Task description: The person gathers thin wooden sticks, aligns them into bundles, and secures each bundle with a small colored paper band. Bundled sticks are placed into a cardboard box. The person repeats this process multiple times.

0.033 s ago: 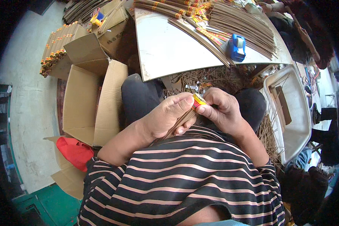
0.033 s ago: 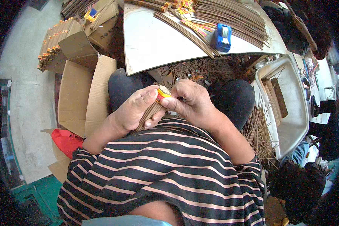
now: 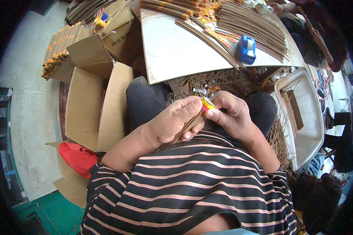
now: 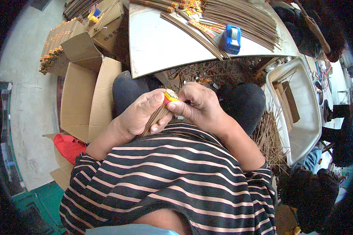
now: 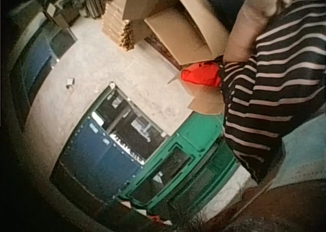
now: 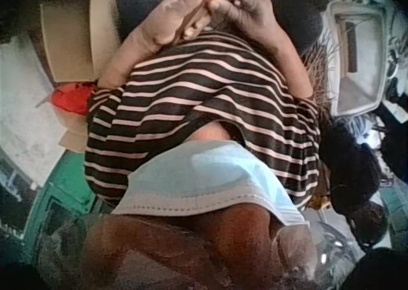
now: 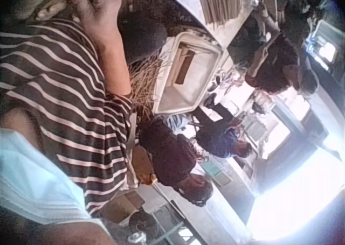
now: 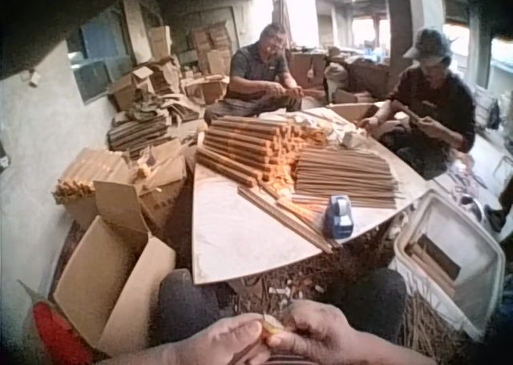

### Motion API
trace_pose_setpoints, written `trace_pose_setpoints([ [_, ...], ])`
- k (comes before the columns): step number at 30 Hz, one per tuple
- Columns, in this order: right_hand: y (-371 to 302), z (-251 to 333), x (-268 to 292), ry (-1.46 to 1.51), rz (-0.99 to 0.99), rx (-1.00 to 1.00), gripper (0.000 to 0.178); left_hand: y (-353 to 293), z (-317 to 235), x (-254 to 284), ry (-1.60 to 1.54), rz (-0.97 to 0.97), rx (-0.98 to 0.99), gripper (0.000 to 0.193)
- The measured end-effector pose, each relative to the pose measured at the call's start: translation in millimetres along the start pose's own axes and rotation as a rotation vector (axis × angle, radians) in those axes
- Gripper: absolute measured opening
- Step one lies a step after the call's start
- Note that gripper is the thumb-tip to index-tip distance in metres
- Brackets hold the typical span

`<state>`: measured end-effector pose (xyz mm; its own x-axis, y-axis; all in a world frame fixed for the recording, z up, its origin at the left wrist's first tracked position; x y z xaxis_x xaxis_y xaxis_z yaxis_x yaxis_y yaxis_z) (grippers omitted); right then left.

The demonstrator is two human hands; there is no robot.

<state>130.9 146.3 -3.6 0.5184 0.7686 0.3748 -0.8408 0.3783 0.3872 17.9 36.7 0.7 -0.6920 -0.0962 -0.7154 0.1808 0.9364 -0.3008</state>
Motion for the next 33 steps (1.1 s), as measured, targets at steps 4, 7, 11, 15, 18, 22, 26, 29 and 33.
trace_pose_setpoints([
  [4, 0.0, -6.9, -0.9, 0.079, -0.022, -0.024, 0.028, 2.3, 0.5, 3.7, -0.005, 0.079, 0.018, 0.034],
  [7, 3.0, -5.1, 1.2, 0.153, 0.008, -0.159, 0.030, 2.6, 1.8, 8.2, -0.044, 0.149, 0.046, 0.037],
  [11, 16.8, 9.8, 3.7, 0.164, 0.019, -0.016, 0.033, 5.3, 0.5, 10.3, -0.071, 0.301, 0.088, 0.041],
  [15, 17.0, 12.2, 7.7, 0.033, 0.037, 0.086, 0.035, 7.0, 1.4, 8.0, -0.115, 0.324, 0.112, 0.038],
  [18, 15.0, 9.3, 7.9, 0.038, 0.010, -0.069, 0.033, 13.6, -3.1, 8.2, 0.040, 0.046, -0.074, 0.033],
  [22, 13.3, 10.6, 7.8, 0.069, -0.054, -0.207, 0.034, 7.3, -16.3, 7.2, 0.863, -0.101, -0.387, 0.031],
  [26, 13.7, 12.3, 10.5, -0.035, -0.039, -0.185, 0.035, 5.3, -20.4, 2.9, 0.834, -0.079, -0.217, 0.033],
  [29, 12.8, 12.7, 12.6, -0.032, -0.021, -0.189, 0.033, 10.8, -11.6, 0.1, 0.560, -0.058, -0.147, 0.034],
  [33, 10.2, -1.9, 15.0, 0.058, -0.015, -0.198, 0.029, 13.5, -6.2, 4.2, 0.335, -0.092, -0.036, 0.034],
])
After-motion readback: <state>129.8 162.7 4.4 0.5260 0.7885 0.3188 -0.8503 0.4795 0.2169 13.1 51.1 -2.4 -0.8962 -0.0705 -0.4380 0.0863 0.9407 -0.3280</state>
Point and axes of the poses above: each hand's wrist, its own y-axis towards the middle knuckle, its own x-axis out of the back of the hand, z = x × y, the point moved 3 cm from there along y, towards the middle knuckle, and after that the axes turned 2 degrees about -y, right-handed, at the moved point
